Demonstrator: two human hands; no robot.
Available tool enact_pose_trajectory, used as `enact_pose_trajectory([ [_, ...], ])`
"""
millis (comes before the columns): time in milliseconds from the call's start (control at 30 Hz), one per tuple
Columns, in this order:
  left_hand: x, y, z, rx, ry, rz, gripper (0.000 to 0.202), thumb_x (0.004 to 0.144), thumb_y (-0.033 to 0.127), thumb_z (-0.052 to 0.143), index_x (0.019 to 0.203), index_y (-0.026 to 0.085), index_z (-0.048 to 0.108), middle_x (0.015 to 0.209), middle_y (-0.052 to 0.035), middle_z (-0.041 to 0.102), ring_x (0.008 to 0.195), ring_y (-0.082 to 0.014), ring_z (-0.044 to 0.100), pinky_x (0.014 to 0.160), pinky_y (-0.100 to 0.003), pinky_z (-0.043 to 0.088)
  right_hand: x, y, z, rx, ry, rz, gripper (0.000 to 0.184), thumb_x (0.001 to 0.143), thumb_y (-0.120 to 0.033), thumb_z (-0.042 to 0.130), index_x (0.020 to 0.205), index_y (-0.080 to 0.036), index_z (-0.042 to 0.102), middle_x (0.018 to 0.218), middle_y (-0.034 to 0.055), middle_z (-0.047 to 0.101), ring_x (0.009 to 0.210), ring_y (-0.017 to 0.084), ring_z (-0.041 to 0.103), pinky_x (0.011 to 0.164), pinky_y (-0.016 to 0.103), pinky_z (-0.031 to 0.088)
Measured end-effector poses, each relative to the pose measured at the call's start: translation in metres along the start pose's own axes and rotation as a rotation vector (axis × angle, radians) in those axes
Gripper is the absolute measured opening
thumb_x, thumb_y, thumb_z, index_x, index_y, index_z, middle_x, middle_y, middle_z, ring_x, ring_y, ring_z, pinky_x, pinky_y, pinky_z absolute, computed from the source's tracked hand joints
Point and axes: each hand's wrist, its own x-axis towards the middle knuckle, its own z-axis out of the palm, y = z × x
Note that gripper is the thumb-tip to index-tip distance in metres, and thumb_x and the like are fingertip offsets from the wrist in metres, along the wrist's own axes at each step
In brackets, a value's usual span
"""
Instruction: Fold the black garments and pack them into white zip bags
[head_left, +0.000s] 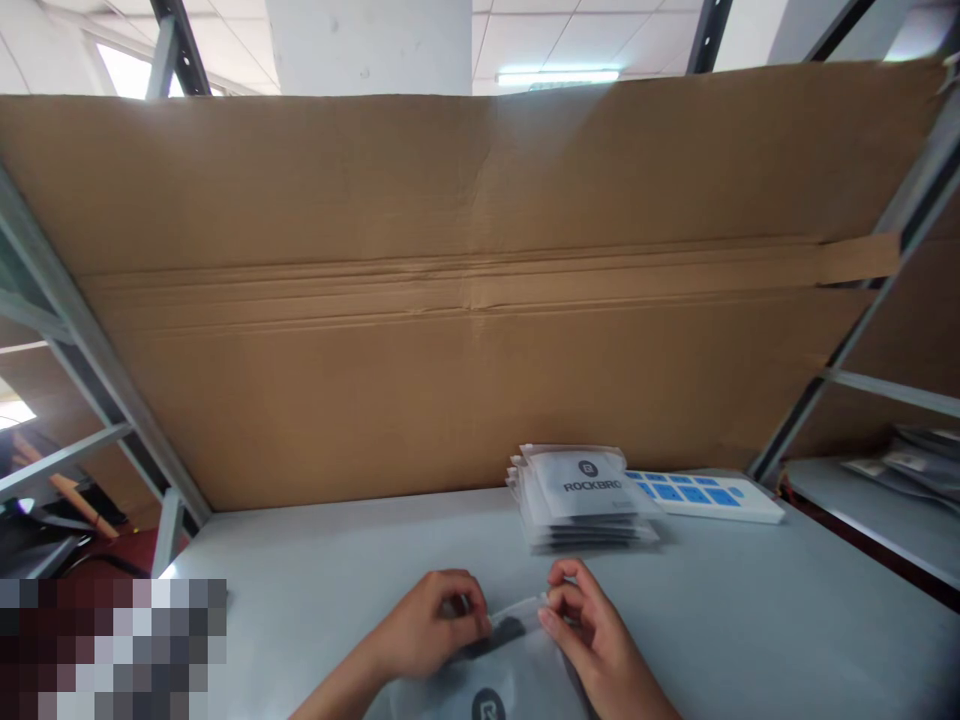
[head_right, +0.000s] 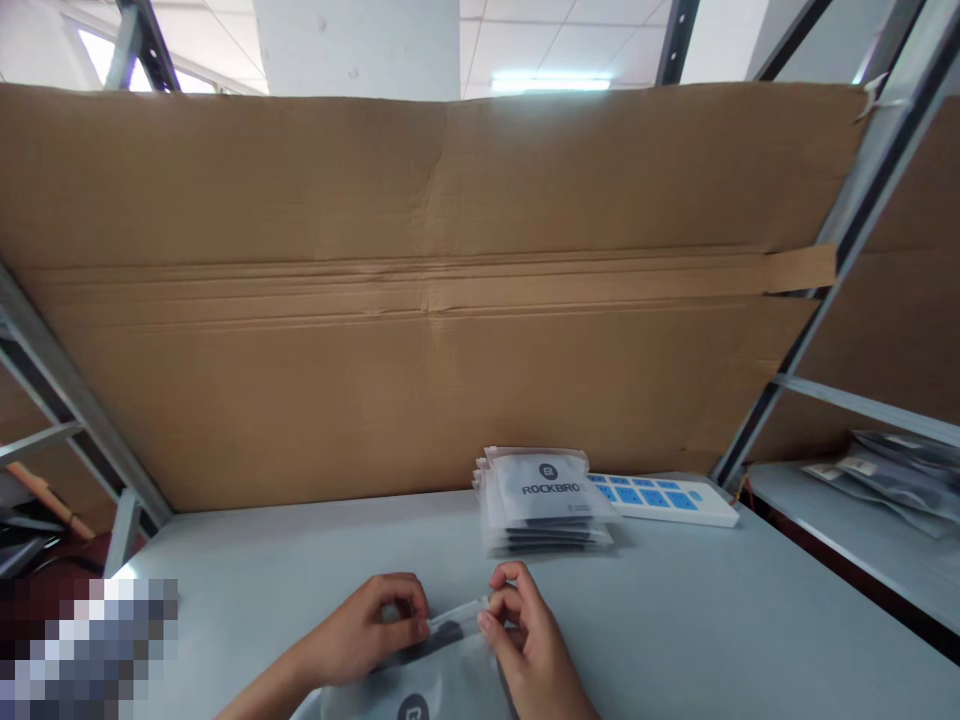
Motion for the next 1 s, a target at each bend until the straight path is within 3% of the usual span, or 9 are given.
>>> enact_pose_trajectory([
  [233,-0.029,-0.021,-0.031,-0.041,0.022,-0.089,0.012,0.068,0.032,0.056,0.067,0.020,0.054,0.070,0.0024,0.056,0.069,-0.0159,0.049,0.066,-0.026,0.038,0.009,0.005,-0.013,-0.027,0.186,-0.001,0.035,0.080,-0.052,0.068,0.096,-0.027,0.051,0.072,-0.0043,0.059,0.067,0.018,0.057,0.063,0.028,0.045],
  [433,-0.044,-0.024,-0.048,0.057,0.013,-0.131,0.014,0.070,0.034,0.054,0.067,0.021,0.052,0.068,0.0032,0.049,0.068,-0.0161,0.043,0.064,-0.026,0.034,0.010,0.009,-0.014,-0.056,0.213,-0.027,0.033,0.080,-0.053,0.068,0.094,-0.026,0.055,0.074,-0.0024,0.060,0.071,0.020,0.060,0.069,0.030,0.049],
  [533,-0.042,-0.019,-0.046,0.104,-0.042,-0.136,0.020,0.076,0.039,0.054,0.070,0.021,0.052,0.065,0.0045,0.044,0.065,-0.0151,0.040,0.061,-0.025,0.031,0.010,0.011,-0.011,-0.077,0.240,-0.047,0.037,0.080,-0.057,0.068,0.095,-0.025,0.058,0.079,0.0003,0.062,0.074,0.021,0.062,0.071,0.030,0.051],
  [700,-0.029,-0.013,-0.031,0.121,-0.134,-0.135,0.025,0.083,0.046,0.054,0.082,0.021,0.059,0.065,0.0050,0.045,0.063,-0.0147,0.041,0.058,-0.024,0.030,0.009,0.012,-0.009,-0.137,0.235,-0.037,0.046,0.080,-0.065,0.065,0.096,-0.022,0.062,0.083,0.0023,0.062,0.060,0.017,0.058,0.057,0.028,0.049],
  [867,-0.024,-0.016,-0.026,0.123,-0.093,-0.109,0.021,0.082,0.040,0.051,0.074,0.021,0.055,0.067,0.0047,0.042,0.065,-0.0147,0.038,0.059,-0.024,0.028,0.009,0.006,-0.008,-0.175,0.174,-0.021,0.046,0.079,-0.065,0.066,0.092,-0.021,0.063,0.079,-0.0001,0.059,0.048,0.012,0.052,0.048,0.026,0.044],
  [1000,-0.024,-0.021,-0.031,0.072,-0.049,-0.095,0.028,0.085,0.048,0.049,0.076,0.021,0.051,0.069,0.0042,0.042,0.067,-0.0152,0.037,0.061,-0.025,0.030,0.009,0.005,-0.007,-0.101,0.121,0.043,0.048,0.078,-0.063,0.067,0.105,-0.025,0.058,0.075,-0.0039,0.059,0.045,0.011,0.051,0.041,0.023,0.038],
])
